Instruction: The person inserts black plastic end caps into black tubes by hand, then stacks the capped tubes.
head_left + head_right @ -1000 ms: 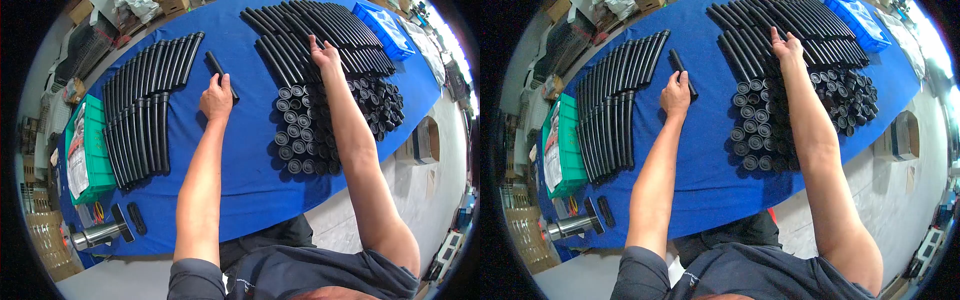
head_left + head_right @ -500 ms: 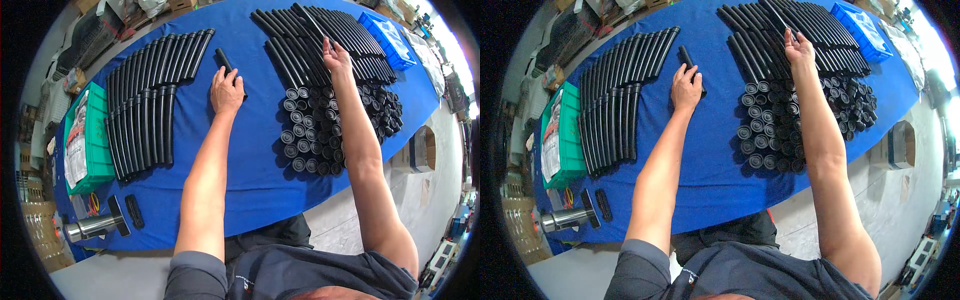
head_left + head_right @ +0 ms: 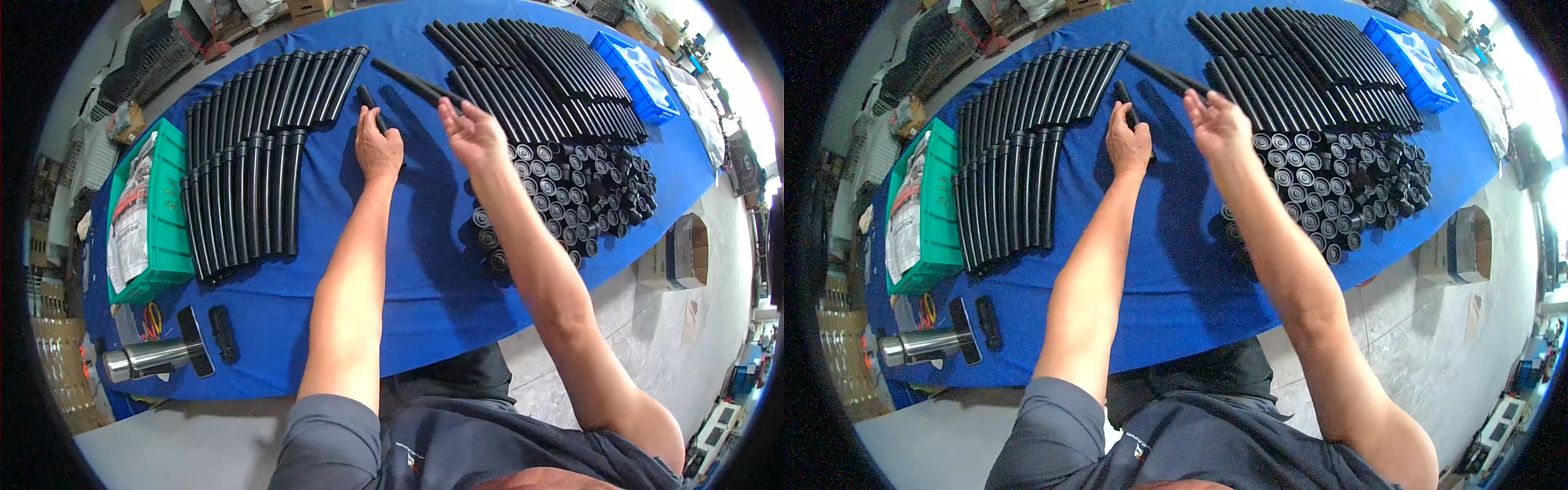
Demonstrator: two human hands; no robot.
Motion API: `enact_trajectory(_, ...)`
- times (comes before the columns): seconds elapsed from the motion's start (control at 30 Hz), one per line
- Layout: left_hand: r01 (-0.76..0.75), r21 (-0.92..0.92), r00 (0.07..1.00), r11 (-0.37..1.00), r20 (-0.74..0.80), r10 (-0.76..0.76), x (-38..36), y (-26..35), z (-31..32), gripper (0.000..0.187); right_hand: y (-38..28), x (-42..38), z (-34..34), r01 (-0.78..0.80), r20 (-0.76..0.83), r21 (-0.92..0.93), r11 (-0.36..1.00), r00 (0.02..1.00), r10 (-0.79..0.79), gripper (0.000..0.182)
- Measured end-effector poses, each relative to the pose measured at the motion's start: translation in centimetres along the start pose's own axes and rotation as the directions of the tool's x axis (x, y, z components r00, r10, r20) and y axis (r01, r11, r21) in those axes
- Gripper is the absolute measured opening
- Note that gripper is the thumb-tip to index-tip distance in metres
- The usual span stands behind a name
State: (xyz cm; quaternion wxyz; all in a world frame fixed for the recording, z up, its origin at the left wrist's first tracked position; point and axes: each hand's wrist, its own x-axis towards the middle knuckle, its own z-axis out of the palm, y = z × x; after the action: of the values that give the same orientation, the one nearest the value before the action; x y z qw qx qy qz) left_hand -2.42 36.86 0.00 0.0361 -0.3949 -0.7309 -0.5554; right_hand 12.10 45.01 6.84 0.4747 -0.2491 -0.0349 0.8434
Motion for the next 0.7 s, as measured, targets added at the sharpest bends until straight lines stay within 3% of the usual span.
enact_trajectory(0.17,0.015,-0.131,1.000,0.991,0.014,-0.013,0.2,-0.5,-0.2,0.047,6.1,-1.3,-3.0,-0.015,-0.051,-0.041,0.999,0.999,0.013,0.022)
enact_trajectory(0.23,-0.070,-0.070,0.994,0.995,0.080,0.076,0.4,-0.9,0.0,0.042,7.4,-2.3,-3.9,-0.091,0.002,-0.022,0.996,0.996,0.091,0.021)
enact_trajectory(0.3,-0.064,-0.064,0.988,0.996,0.136,0.072,0.2,-1.0,0.0,0.039,8.0,-4.0,-3.6,-0.069,-0.070,0.033,0.997,0.995,0.072,0.018)
enact_trajectory(0.37,-0.093,-0.006,0.980,0.996,0.175,0.093,0.1,-0.6,-0.2,0.038,8.1,-3.9,-4.8,-0.145,0.039,0.077,0.986,0.989,0.143,0.020)
enact_trajectory(0.4,-0.249,-0.042,0.949,0.968,0.190,0.252,0.6,-1.5,0.3,0.035,8.2,-4.3,-5.1,-0.140,0.139,0.037,0.989,0.981,0.134,0.021)
enact_trajectory(0.43,-0.326,-0.058,0.875,0.944,0.359,0.324,1.2,-2.5,0.5,0.037,8.7,-3.9,-5.7,-0.110,0.073,0.121,0.987,0.992,0.101,0.021)
enact_trajectory(0.5,-0.382,0.032,0.850,0.924,0.405,0.337,1.0,-3.3,0.9,0.044,9.5,-4.1,-6.2,-0.057,-0.092,-0.001,0.998,0.994,0.057,0.024)
enact_trajectory(0.57,-0.469,0.121,0.819,0.875,0.431,0.379,0.4,-2.5,0.3,0.055,9.1,-5.2,-5.9,-0.053,-0.062,-0.012,0.999,0.997,0.052,0.033)
enact_trajectory(0.7,-0.335,0.111,0.825,0.936,0.514,0.234,0.8,-2.8,0.2,0.055,7.6,-8.3,-5.1,-0.101,0.052,0.079,0.992,0.994,0.097,0.051)
